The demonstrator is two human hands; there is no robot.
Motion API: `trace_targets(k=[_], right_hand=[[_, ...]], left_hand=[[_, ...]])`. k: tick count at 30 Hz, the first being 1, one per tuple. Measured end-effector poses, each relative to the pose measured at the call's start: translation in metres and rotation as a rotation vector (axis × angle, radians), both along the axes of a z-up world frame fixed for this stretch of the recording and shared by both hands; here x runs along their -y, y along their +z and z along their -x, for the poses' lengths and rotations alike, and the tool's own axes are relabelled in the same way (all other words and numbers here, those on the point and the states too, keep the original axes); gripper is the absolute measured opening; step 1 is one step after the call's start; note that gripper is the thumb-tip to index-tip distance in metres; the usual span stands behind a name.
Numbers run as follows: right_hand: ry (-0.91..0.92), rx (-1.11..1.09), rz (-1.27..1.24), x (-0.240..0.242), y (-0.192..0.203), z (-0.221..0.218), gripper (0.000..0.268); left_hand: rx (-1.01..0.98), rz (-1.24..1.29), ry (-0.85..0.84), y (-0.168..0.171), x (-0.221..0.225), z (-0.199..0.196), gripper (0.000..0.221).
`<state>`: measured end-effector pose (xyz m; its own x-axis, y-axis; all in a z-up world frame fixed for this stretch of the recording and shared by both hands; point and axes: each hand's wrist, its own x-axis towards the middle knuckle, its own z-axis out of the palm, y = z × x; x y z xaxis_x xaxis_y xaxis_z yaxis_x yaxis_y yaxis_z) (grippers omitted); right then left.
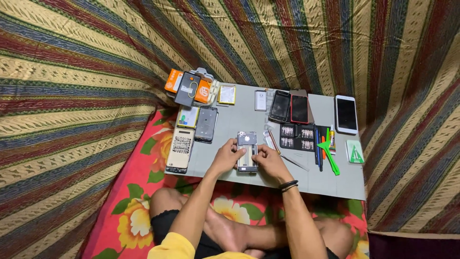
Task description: The person is organizing and inspecting various smartphone components, including backplates, internal frames, and batteries, on a low table.
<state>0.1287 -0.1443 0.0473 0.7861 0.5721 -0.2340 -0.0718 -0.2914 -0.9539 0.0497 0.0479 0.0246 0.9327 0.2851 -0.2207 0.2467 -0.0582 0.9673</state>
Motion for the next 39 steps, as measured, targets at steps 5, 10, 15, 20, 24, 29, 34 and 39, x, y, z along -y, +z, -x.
trace_targets(k=[5,10,15,20,24,29,34,39], right_hand=[[-0.037,0.028,0.015,-0.001,-0.002,0.0,0.019],[-0.091,0.056,0.049,-0.004,-0.017,-0.008,0.015],[-0.134,0.045,0.076,-0.009,-0.028,-0.011,0.02],[-0.139,0.04,0.087,-0.01,-0.023,-0.01,0.022],[-0.109,0.009,0.093,-0.009,-0.019,-0.008,0.026],[-0.075,-0.091,0.039,-0.004,-0.007,-0.004,0.037],[0.052,-0.019,0.093,0.004,-0.01,-0.006,0.05],[0.059,0.046,0.065,0.006,-0.01,-0.004,0.05]], left_hand=[[-0.036,-0.058,-0.025,0.014,0.002,0.005,0.052],[-0.104,-0.166,-0.108,0.041,0.006,0.01,0.076],[-0.146,-0.221,-0.114,0.039,0.007,0.007,0.092],[-0.168,-0.223,-0.103,0.049,0.009,0.007,0.09],[-0.182,-0.222,-0.081,0.05,0.011,0.008,0.084],[-0.206,-0.234,-0.043,0.052,0.013,0.006,0.083],[-0.248,-0.25,-0.024,0.047,0.014,0.004,0.082],[-0.261,-0.243,-0.009,0.072,0.022,0.011,0.084]])
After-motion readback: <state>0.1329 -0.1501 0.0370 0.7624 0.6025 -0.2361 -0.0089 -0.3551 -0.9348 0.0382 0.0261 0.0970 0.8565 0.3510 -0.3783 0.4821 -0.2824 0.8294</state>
